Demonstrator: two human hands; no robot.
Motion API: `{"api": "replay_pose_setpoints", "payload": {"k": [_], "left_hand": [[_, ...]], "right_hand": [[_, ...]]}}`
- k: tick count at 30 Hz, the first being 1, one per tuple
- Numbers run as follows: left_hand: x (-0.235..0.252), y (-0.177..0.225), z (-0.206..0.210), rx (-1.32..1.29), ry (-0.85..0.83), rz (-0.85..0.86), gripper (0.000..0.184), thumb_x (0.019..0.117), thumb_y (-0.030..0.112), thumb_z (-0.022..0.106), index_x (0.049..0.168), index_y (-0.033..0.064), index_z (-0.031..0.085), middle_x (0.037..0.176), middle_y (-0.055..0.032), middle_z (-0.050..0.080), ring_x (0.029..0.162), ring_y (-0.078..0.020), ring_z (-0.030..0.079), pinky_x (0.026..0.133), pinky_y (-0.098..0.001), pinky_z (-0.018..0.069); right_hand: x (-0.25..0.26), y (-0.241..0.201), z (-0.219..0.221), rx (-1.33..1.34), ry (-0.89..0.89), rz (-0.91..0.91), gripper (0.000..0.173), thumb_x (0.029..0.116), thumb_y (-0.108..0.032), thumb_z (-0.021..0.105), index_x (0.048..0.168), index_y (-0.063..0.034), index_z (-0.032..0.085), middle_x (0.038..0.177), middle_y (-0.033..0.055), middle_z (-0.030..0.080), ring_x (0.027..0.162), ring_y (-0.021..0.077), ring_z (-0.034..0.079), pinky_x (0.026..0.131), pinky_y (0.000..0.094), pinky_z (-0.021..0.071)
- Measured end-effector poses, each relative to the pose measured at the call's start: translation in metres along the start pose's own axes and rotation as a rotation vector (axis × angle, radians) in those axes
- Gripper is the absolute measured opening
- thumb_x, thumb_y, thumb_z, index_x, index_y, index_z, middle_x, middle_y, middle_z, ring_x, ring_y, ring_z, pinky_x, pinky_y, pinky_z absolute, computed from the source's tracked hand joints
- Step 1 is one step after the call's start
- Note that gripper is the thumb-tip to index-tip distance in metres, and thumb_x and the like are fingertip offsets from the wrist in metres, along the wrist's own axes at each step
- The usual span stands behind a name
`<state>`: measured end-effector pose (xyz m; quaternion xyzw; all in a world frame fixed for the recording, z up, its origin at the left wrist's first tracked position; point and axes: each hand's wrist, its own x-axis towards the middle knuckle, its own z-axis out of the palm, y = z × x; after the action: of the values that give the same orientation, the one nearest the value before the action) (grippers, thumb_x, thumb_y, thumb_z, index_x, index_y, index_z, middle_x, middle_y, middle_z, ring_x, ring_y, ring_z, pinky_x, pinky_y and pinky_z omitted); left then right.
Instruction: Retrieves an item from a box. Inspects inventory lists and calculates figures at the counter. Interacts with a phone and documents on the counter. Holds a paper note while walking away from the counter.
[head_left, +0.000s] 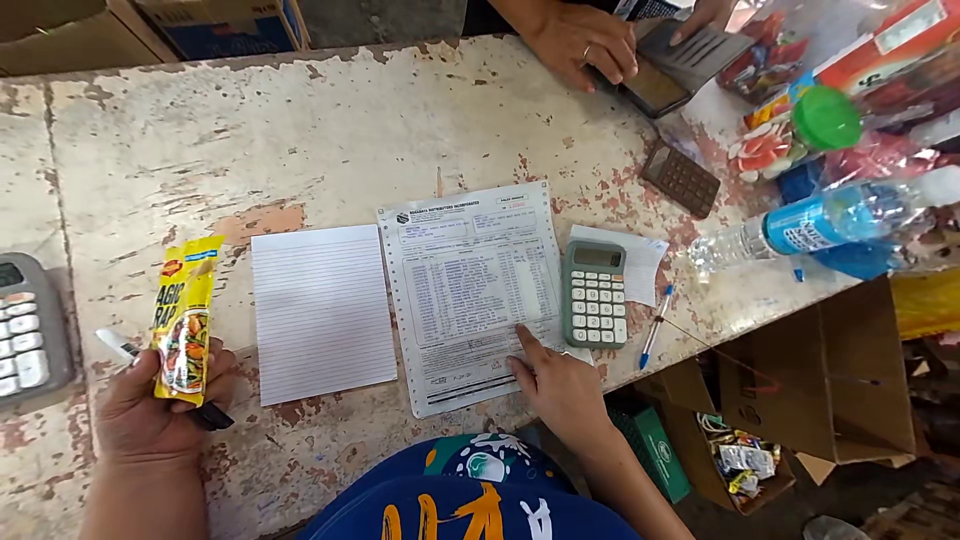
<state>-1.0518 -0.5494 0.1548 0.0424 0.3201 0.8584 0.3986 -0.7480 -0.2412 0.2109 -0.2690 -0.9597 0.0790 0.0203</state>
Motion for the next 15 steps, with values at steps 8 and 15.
{"api": "replay_pose_setpoints", "payload": {"k": [8, 15], "left_hand": [[-0.0009, -0.0008, 0.0009, 0.001, 0.015, 0.003, 0.028, 0.0902, 0.031, 0.071, 0.106, 0.0079, 0.073, 0.087, -0.0014, 0.071, 0.061, -0.0035, 0.063, 0.051, -0.0137, 0.0508], [-0.0007, -0.0013, -0.0001, -0.005, 0.015, 0.006, 0.029, 0.0903, 0.030, 0.072, 0.107, 0.0067, 0.073, 0.089, -0.0024, 0.071, 0.060, -0.0037, 0.063, 0.050, -0.0139, 0.0506]], "right_hand": [[-0.0013, -0.0008, 0.0038, 0.003, 0.026, -0.008, 0.049, 0.1009, -0.035, 0.055, 0.133, -0.0004, 0.067, 0.064, 0.0136, 0.067, 0.053, 0.0332, 0.066, 0.047, 0.0459, 0.0501], [-0.0024, -0.0003, 0.0049, -0.004, 0.030, -0.010, 0.049, 0.1011, -0.035, 0.054, 0.134, -0.0009, 0.067, 0.064, 0.0129, 0.067, 0.052, 0.0323, 0.065, 0.046, 0.0447, 0.0491]]}}
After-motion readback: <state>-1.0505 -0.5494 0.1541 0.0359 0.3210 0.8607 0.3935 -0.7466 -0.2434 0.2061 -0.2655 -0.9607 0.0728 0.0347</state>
